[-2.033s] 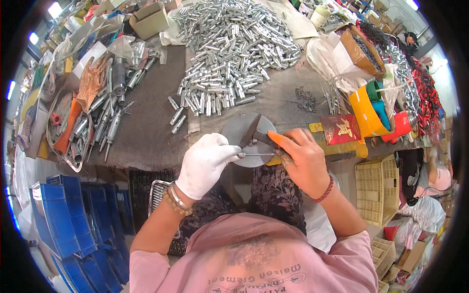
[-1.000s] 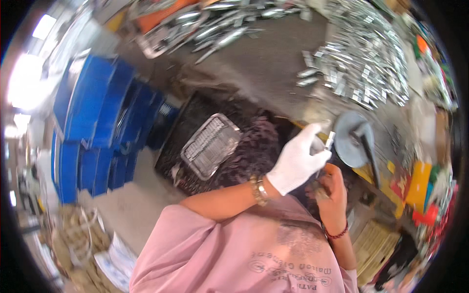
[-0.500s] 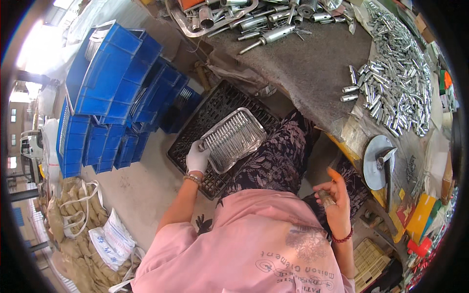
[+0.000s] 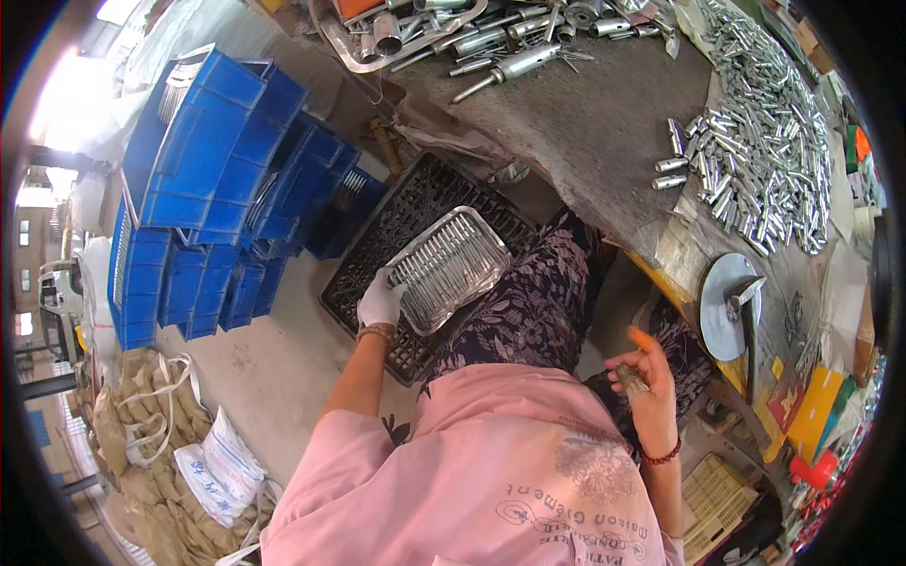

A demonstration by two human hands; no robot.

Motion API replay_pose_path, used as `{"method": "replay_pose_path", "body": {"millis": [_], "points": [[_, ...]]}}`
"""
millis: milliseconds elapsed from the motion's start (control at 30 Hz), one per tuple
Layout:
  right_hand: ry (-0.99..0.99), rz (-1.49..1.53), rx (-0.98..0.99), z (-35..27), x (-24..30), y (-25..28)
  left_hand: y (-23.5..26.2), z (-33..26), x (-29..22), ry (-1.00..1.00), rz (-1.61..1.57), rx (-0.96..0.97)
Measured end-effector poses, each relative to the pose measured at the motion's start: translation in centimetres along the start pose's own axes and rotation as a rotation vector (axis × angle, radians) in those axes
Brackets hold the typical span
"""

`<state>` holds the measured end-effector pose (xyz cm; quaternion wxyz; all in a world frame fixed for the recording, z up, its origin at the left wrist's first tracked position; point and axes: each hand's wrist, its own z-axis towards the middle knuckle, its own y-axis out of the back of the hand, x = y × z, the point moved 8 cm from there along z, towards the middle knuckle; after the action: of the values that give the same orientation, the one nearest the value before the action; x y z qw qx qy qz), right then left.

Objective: The person assembles small metal components by inserting pins into them and securing the pins with a hammer.

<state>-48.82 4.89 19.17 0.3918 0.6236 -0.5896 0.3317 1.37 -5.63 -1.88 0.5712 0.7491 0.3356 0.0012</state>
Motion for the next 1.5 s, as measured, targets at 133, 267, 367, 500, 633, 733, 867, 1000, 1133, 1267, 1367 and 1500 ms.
{"method": "replay_pose_path", "body": {"millis": [133, 267, 367, 500, 633, 733, 867, 1000, 1133, 1267, 1367, 1500], "points": [[-0.035, 0.013, 0.007, 0.3, -0.7, 0.2, 0.9, -0.8, -1.3, -0.031, 0.071, -0.047], [-0.025, 0.02, -0.06, -0.9, 0.0, 1.4, 2.7, -0.2, -2.6, -0.026, -0.048, -0.162], [-0.024, 0.06, -0.001, -0.6, -1.4, 1.6, 5.8, 0.7, -5.4, -0.126, -0.473, -0.286], [0.053, 0.078, -0.005, -0.9, -0.5, 1.2, 12.6, 0.6, -17.2, -0.287, -0.612, -0.312], [0.113, 0.008, -0.031, -2.1, 2.2, 1.4, 15.8, -8.2, -36.7, -0.835, -0.644, -0.178], [0.161, -0.062, -0.123, -3.1, 3.4, 2.6, 12.3, -13.9, -46.7, -1.147, -0.546, 0.068], [0.389, -0.207, -0.221, -5.0, 6.2, 4.9, 9.5, -15.7, -51.9, -1.285, 0.023, -0.098], [0.455, -0.278, -0.418, -9.0, 7.4, 10.2, 8.2, -14.6, -53.0, -1.238, 0.22, -0.037], [0.453, -0.34, -0.782, -12.2, 7.8, 19.0, 7.5, -13.6, -52.5, -1.211, 0.094, 0.061], [0.35, -0.683, -1.217, -12.7, 5.9, 29.5, 7.3, -14.8, -52.2, -0.796, -0.493, 0.545], [0.092, -0.764, -1.24, -10.3, 3.8, 35.5, 7.0, -16.7, -51.7, -0.779, -0.718, 0.643], [-0.072, -0.743, -1.184, -7.5, 2.4, 38.0, 6.2, -20.1, -51.0, -0.76, -0.766, 0.803]]}}
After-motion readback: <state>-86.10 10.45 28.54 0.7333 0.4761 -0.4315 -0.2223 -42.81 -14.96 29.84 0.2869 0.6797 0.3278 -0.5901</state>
